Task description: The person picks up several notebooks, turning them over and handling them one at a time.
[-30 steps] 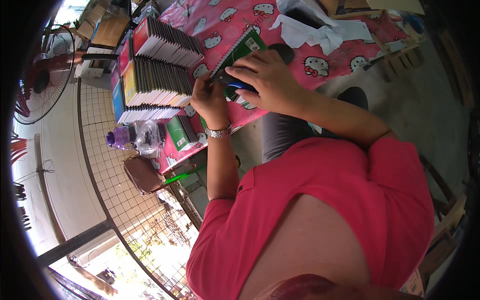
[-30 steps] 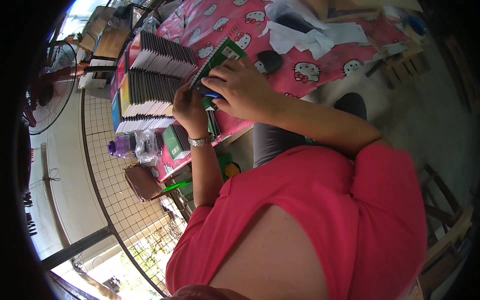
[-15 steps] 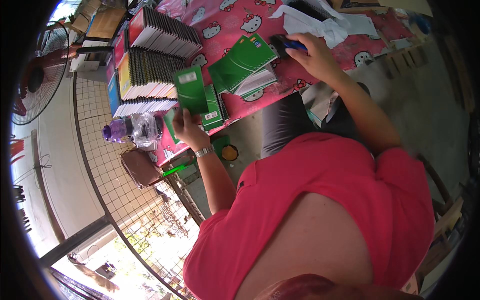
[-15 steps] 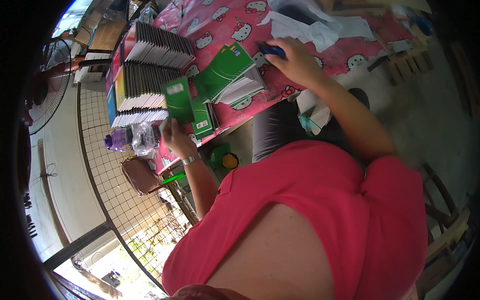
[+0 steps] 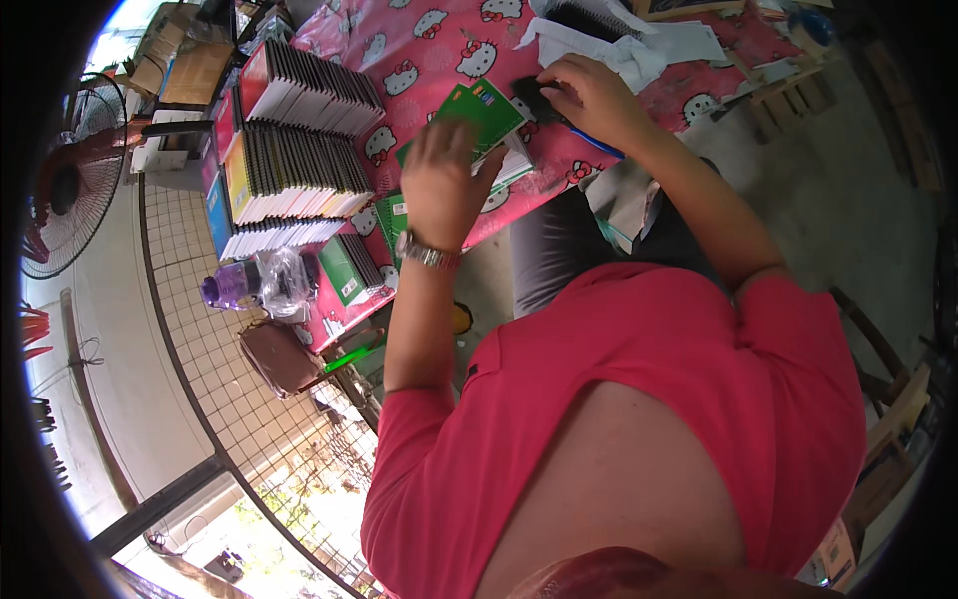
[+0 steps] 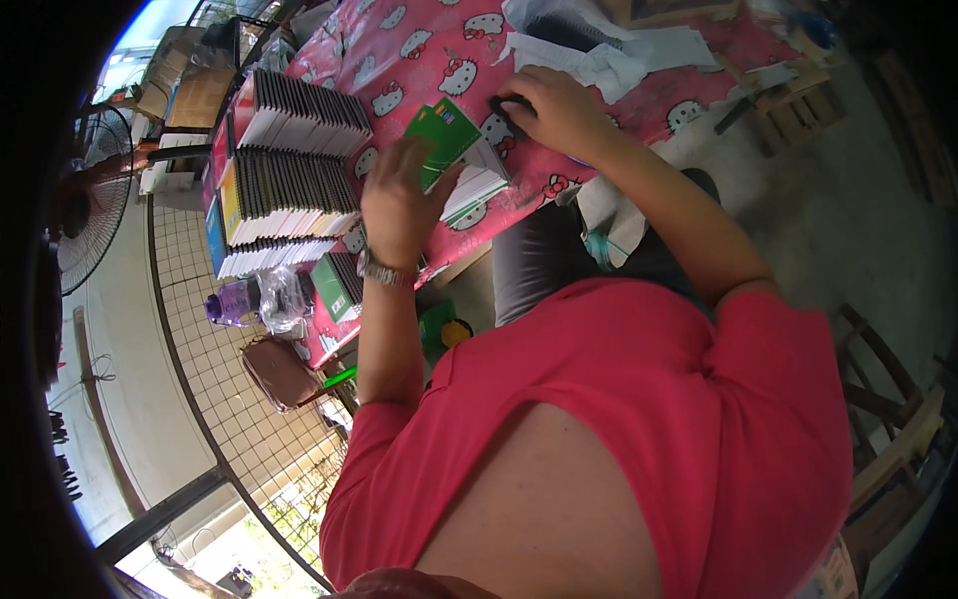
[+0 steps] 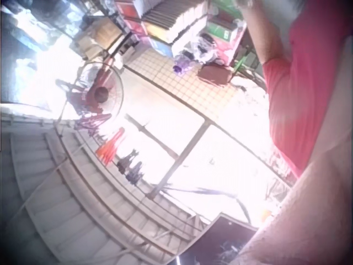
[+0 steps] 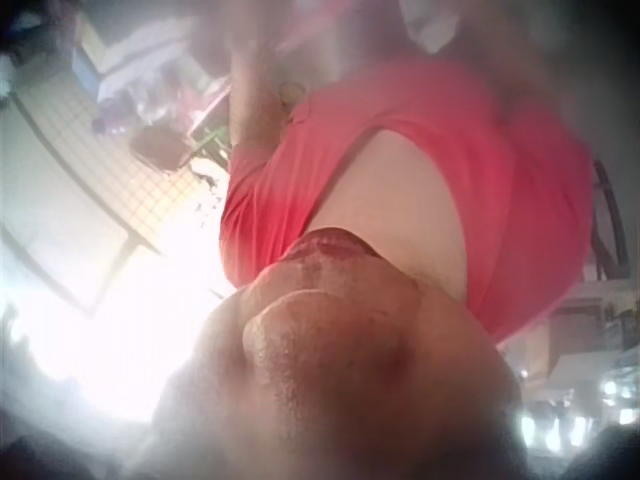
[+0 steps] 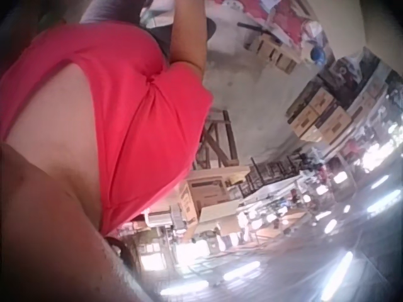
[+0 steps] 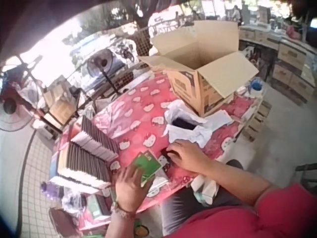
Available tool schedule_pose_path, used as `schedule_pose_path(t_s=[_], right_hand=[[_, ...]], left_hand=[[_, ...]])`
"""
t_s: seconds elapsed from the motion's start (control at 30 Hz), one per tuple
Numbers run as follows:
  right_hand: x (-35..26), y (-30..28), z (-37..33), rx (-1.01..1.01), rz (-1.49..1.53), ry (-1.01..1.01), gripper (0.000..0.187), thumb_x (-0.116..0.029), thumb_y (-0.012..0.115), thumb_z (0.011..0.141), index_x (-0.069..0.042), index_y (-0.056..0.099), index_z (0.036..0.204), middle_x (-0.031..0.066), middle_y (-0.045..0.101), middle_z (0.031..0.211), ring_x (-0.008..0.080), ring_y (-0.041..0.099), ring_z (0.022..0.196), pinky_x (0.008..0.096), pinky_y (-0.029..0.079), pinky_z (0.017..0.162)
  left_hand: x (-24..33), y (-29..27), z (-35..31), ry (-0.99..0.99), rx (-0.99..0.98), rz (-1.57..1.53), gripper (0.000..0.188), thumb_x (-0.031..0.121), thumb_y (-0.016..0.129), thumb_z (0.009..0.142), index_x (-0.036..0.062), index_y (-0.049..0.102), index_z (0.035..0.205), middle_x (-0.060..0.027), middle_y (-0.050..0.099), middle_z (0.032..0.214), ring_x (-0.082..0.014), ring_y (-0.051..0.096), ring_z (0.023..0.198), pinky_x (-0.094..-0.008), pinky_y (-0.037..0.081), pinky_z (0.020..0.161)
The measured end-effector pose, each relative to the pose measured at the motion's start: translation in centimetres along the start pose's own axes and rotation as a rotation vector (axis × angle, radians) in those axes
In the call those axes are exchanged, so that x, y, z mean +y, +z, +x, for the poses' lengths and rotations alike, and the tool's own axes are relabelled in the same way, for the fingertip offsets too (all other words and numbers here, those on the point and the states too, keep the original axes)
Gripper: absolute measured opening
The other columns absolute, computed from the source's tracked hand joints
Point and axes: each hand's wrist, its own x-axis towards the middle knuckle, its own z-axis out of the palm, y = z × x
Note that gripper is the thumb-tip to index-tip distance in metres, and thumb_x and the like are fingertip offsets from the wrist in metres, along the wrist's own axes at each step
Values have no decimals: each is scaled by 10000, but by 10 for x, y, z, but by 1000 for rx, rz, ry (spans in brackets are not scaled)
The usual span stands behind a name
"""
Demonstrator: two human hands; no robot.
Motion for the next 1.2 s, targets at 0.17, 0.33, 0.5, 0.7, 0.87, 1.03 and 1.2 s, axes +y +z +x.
schedule_pose_path(t_s=[0.17,0.33,0.5,0.7,0.87,1.03,1.2], right_hand=[[-16,-13,-1,-63,315,80,168,-54,655,894,-43,651,1061,81,659,935,191,667,813,296,520,736],[-41,-18,7,-29,435,39,353,-47,637,905,-104,624,1253,82,654,1137,209,661,962,310,530,839],[-49,10,41,112,23,-348,512,-102,647,889,-163,541,1386,58,589,1293,257,583,1158,387,493,938],[-50,8,38,92,-351,-448,551,-203,673,882,-177,518,1410,35,557,1377,233,576,1174,410,458,971],[-46,-1,40,10,128,-413,412,-174,666,892,-152,632,1302,40,597,1332,226,578,1156,411,441,982],[-28,3,61,32,92,-443,438,-114,647,880,-214,637,1306,31,582,1336,237,580,1071,407,428,997],[-32,-3,60,111,-192,-545,565,-163,680,815,-258,585,1364,-9,518,1403,205,565,1061,402,447,976]], left_hand=[[-13,-4,11,1,-212,-165,248,155,771,790,62,710,1011,-111,710,914,-256,710,765,-347,560,655],[-31,-25,26,-136,-209,-490,162,110,700,852,25,724,988,-152,719,808,-243,724,698,-321,559,634],[-44,-11,34,5,32,-68,314,76,587,882,72,659,1188,-146,697,928,-290,691,754,-393,534,673],[-40,11,19,90,103,180,550,89,591,855,75,518,1400,-119,588,1322,-275,597,1065,-423,431,956],[-51,2,20,218,42,137,620,154,641,839,123,489,1439,-149,512,1426,-318,583,1113,-435,429,963],[-58,-7,17,284,-11,23,640,221,707,796,205,541,1413,-179,473,1467,-327,587,1108,-445,448,930],[-54,-18,17,291,-63,2,638,284,745,761,297,584,1378,-211,436,1493,-338,591,1111,-462,454,921]])
